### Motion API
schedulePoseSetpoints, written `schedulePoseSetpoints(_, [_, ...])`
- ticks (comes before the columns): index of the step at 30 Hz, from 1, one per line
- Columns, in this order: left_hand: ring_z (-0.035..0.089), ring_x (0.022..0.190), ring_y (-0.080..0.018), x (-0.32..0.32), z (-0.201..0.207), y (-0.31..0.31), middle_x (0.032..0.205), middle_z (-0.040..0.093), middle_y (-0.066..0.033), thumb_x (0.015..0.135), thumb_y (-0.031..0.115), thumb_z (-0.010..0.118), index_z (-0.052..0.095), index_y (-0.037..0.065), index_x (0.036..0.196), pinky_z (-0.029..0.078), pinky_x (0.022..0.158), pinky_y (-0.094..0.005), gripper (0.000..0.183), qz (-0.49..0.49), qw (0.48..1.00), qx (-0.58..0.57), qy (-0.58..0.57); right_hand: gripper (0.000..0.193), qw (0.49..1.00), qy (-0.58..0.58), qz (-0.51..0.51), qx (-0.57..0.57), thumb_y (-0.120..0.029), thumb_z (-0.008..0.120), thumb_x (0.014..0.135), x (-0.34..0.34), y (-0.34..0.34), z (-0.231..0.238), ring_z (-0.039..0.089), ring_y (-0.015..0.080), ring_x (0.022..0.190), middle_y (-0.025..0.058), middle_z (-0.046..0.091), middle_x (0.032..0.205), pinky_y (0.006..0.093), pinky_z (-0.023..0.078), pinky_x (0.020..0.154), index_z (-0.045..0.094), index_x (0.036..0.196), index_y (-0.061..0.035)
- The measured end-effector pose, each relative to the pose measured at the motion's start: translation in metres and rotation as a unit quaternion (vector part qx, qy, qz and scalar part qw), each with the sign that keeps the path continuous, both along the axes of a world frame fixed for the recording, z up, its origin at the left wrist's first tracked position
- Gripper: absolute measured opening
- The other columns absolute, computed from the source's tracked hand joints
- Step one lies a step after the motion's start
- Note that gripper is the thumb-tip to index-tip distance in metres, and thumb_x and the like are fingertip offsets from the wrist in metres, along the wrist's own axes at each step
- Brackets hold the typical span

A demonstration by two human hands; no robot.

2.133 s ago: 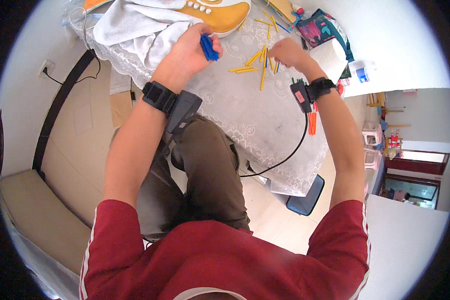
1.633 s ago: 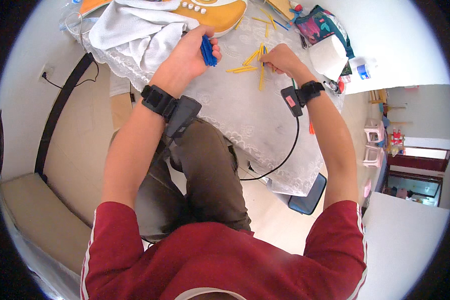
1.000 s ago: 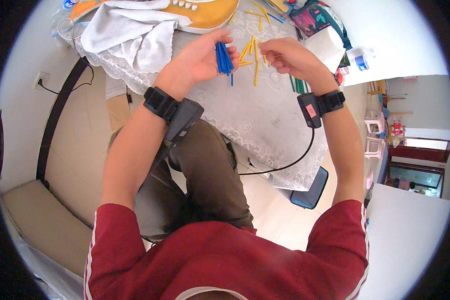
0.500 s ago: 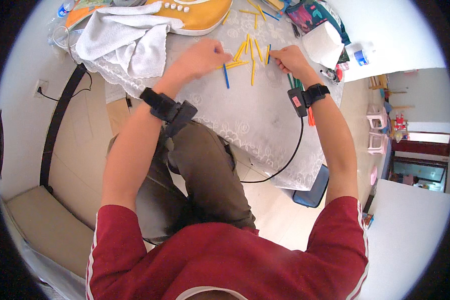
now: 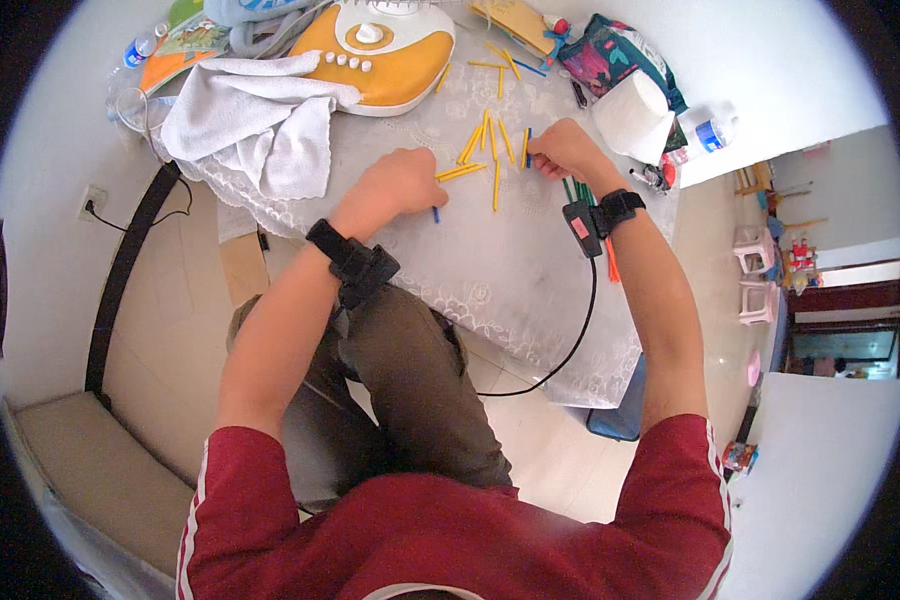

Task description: The person sorts various colored plastic sticks on a table by hand, gathering specific groups together and placing them into bundles.

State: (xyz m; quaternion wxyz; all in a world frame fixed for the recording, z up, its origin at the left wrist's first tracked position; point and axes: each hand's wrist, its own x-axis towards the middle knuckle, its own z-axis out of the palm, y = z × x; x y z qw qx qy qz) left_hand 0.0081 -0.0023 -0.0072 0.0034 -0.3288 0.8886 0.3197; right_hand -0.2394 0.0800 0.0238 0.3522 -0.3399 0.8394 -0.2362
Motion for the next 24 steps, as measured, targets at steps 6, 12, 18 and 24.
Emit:
schedulePoseSetpoints(6, [0.067, 0.089, -0.0360, 0.003, 0.002, -0.003, 0.092, 0.068, -0.0229, 0.074, 0.032, 0.067, 0.067, -0.002, 0.091, 0.053, 0.080, -0.0411, 0.038, -0.012, 0.999, 0.040, -0.002, 0.024, 0.978, 0.172, 0.080, 0.085, -0.011, 0.068, 0.072, 0.005, -0.019, 0.002, 0.053, 0.0178, 0.040, 0.0106, 0.056, 0.053, 0.0309, 0.043, 0.037, 0.055, 0.060, 0.0060])
schedulePoseSetpoints(12, [0.067, 0.088, -0.0362, 0.016, 0.015, -0.009, 0.092, 0.069, -0.0225, 0.075, 0.034, 0.063, 0.067, -0.005, 0.089, 0.053, 0.080, -0.0409, 0.041, -0.013, 0.993, 0.115, -0.002, 0.024, 0.987, 0.099, 0.077, 0.103, -0.013, 0.068, 0.069, -0.008, -0.030, -0.005, 0.054, 0.0193, 0.040, 0.0123, 0.058, 0.054, 0.0321, 0.042, 0.037, 0.056, 0.060, 0.0061])
schedulePoseSetpoints(18, [0.066, 0.076, -0.0347, 0.038, 0.019, -0.016, 0.076, 0.067, -0.0216, 0.077, 0.034, 0.061, 0.065, -0.003, 0.075, 0.052, 0.073, -0.0404, 0.038, 0.010, 0.986, 0.147, 0.080, 0.032, 0.916, 0.376, 0.141, 0.020, -0.028, 0.065, 0.074, -0.066, -0.068, -0.016, 0.065, 0.0324, 0.065, 0.0212, 0.064, 0.072, 0.0412, 0.052, 0.059, 0.064, 0.079, 0.0031])
schedulePoseSetpoints(24, [0.056, 0.058, -0.0274, 0.043, 0.027, -0.019, 0.063, 0.060, -0.0169, 0.079, 0.032, 0.060, 0.059, -0.004, 0.068, 0.047, 0.060, -0.0382, 0.037, 0.029, 0.964, 0.195, 0.180, 0.027, 0.834, 0.501, 0.229, 0.019, -0.025, 0.065, 0.078, -0.098, -0.124, -0.020, 0.064, 0.0377, 0.093, 0.0193, 0.067, 0.097, 0.0451, 0.052, 0.079, 0.064, 0.097, -0.0050])
